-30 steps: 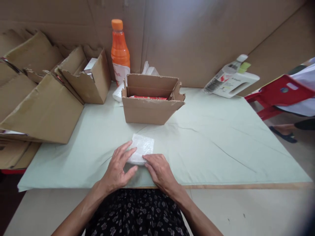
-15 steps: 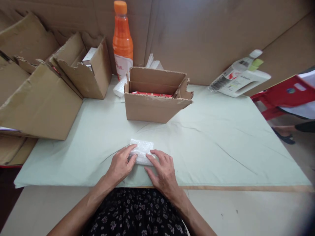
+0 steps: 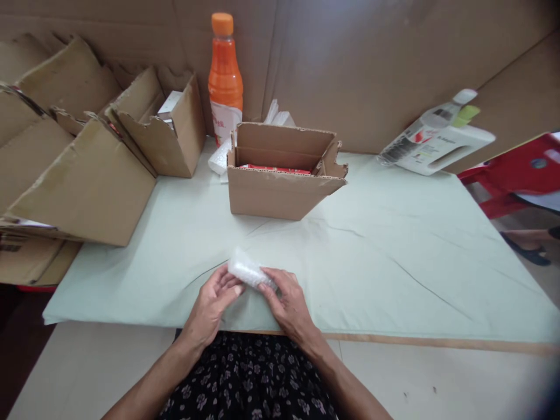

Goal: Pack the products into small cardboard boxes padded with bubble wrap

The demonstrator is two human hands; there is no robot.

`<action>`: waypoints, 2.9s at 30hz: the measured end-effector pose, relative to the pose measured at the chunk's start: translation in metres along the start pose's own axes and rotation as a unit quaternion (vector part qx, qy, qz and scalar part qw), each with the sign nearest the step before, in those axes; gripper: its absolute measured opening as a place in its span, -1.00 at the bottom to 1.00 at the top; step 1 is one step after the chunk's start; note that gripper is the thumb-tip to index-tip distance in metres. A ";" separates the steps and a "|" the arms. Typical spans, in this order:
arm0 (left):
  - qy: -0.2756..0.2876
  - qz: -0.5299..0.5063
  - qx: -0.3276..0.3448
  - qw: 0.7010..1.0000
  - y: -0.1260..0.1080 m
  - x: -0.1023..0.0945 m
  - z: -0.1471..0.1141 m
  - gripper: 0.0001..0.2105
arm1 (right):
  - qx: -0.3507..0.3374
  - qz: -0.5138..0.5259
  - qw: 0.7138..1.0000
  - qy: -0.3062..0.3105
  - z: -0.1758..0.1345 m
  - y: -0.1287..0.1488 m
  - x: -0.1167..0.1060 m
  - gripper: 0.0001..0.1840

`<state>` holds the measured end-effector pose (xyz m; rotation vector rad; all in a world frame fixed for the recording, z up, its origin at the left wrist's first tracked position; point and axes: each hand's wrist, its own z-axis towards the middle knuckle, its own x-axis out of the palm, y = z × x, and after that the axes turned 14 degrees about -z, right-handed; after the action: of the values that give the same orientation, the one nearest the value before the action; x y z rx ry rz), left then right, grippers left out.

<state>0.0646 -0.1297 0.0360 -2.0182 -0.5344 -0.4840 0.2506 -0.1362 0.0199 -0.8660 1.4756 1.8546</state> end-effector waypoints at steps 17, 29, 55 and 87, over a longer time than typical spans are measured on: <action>0.140 0.173 0.041 0.974 -0.009 0.011 0.005 -0.78 | 0.009 0.135 0.973 0.188 0.018 0.007 -0.057 -0.72; 0.128 0.566 0.578 0.574 -0.128 0.097 0.106 -0.66 | -0.098 -0.136 0.983 -0.079 0.197 0.002 -0.213 -0.61; 0.094 0.468 0.611 0.631 -0.110 0.073 0.106 -0.51 | -0.223 -0.293 0.903 0.223 0.243 -0.003 -0.168 -0.71; -0.100 0.146 0.179 0.968 -0.045 -0.019 0.034 -0.40 | -0.023 -0.019 0.997 -0.070 0.008 -0.046 -0.066 -0.33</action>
<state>0.0279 -0.0833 0.0421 -1.7627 -0.4013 -0.0006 0.3254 -0.1234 0.0471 -0.7625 1.3275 1.8880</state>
